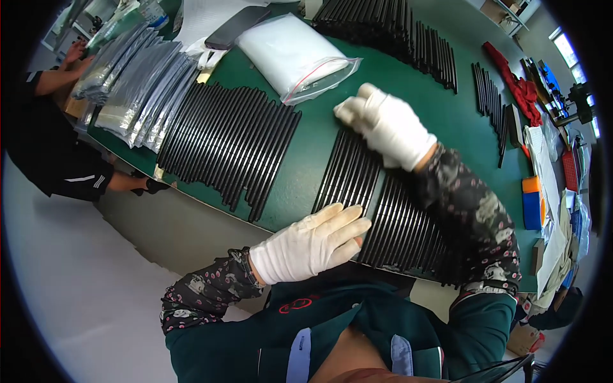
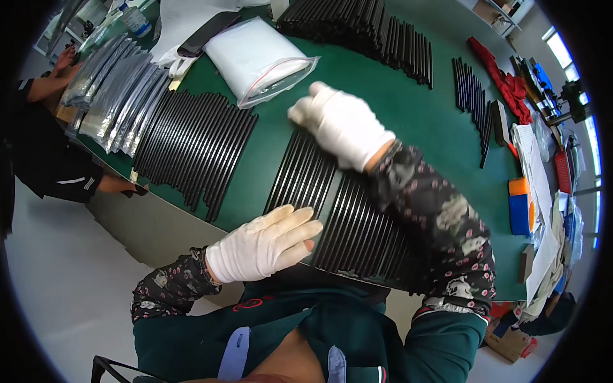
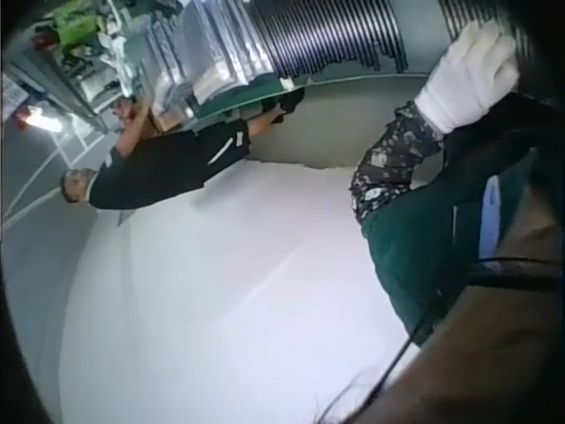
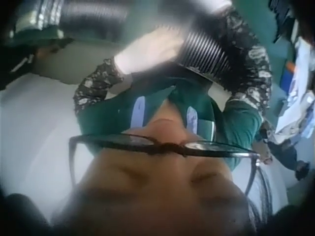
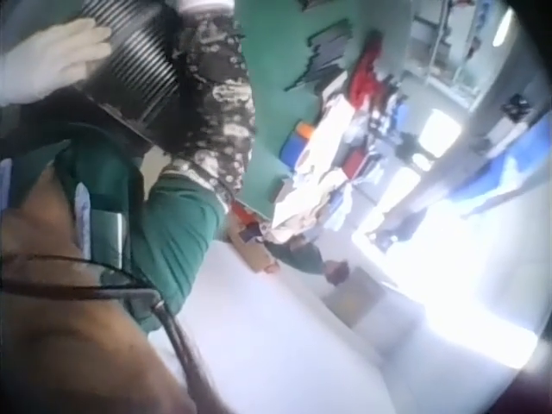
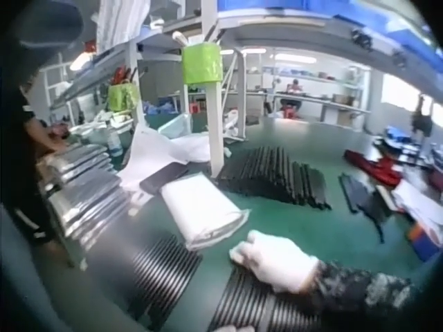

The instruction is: Cleaning and inspecting black cylindrical rods at a workbench using a cloth and an air duster gun.

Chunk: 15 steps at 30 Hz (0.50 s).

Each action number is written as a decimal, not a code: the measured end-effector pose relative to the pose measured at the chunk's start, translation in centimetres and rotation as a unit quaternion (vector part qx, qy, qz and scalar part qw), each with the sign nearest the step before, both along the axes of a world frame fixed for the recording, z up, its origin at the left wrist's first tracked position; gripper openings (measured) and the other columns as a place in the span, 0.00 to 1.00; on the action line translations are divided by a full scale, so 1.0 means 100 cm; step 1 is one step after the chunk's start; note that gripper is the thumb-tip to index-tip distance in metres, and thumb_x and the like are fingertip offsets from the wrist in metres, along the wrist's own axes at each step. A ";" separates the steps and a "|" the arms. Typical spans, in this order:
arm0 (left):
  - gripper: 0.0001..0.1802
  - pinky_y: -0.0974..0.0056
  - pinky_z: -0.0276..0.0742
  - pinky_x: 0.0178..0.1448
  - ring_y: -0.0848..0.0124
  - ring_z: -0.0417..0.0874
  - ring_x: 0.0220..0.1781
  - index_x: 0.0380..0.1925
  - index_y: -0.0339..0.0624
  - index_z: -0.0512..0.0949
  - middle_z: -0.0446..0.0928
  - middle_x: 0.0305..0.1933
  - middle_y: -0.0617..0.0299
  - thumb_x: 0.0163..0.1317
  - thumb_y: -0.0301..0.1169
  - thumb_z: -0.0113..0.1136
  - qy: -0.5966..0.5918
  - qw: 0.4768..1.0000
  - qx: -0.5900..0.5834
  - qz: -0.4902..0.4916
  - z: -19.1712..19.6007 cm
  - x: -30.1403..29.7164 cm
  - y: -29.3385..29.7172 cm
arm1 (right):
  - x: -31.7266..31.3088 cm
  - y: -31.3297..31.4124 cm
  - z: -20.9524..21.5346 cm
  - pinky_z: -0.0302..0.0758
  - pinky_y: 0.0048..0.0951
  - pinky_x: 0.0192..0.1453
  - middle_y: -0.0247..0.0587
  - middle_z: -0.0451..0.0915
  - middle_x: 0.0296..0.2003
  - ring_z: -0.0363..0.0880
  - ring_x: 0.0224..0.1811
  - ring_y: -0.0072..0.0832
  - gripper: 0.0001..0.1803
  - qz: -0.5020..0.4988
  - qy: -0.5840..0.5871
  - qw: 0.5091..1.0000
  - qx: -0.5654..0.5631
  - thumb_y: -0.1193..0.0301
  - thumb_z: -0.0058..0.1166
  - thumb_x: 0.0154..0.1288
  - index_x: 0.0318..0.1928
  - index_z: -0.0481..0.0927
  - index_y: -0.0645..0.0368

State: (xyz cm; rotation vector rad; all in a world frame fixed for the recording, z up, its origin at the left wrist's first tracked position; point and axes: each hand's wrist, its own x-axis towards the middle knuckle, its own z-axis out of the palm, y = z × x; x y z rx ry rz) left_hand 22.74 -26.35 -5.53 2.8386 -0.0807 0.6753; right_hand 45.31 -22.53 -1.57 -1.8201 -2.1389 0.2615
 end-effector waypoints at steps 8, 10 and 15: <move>0.12 0.57 0.73 0.62 0.59 0.77 0.56 0.42 0.38 0.72 0.75 0.53 0.56 0.60 0.31 0.55 0.028 0.999 0.023 -0.002 0.007 -0.001 0.000 | -0.021 -0.020 -0.012 0.82 0.28 0.35 0.35 0.73 0.31 0.80 0.31 0.28 0.11 0.226 -0.027 0.963 0.144 0.74 0.54 0.58 0.42 0.77 0.51; 0.11 0.57 0.74 0.62 0.58 0.78 0.56 0.41 0.37 0.72 0.75 0.53 0.55 0.60 0.31 0.55 0.020 0.999 0.026 0.008 0.001 -0.001 -0.001 | -0.009 0.005 0.023 0.79 0.36 0.35 0.39 0.74 0.33 0.80 0.33 0.38 0.06 -0.071 0.119 0.973 -0.183 0.68 0.51 0.64 0.40 0.79 0.51; 0.11 0.55 0.75 0.62 0.56 0.77 0.57 0.41 0.37 0.72 0.74 0.55 0.53 0.61 0.30 0.57 0.019 1.000 -0.005 0.011 0.000 -0.003 -0.003 | -0.035 -0.032 -0.019 0.81 0.27 0.28 0.36 0.74 0.31 0.80 0.30 0.28 0.11 0.297 0.009 0.937 0.182 0.71 0.58 0.59 0.44 0.78 0.50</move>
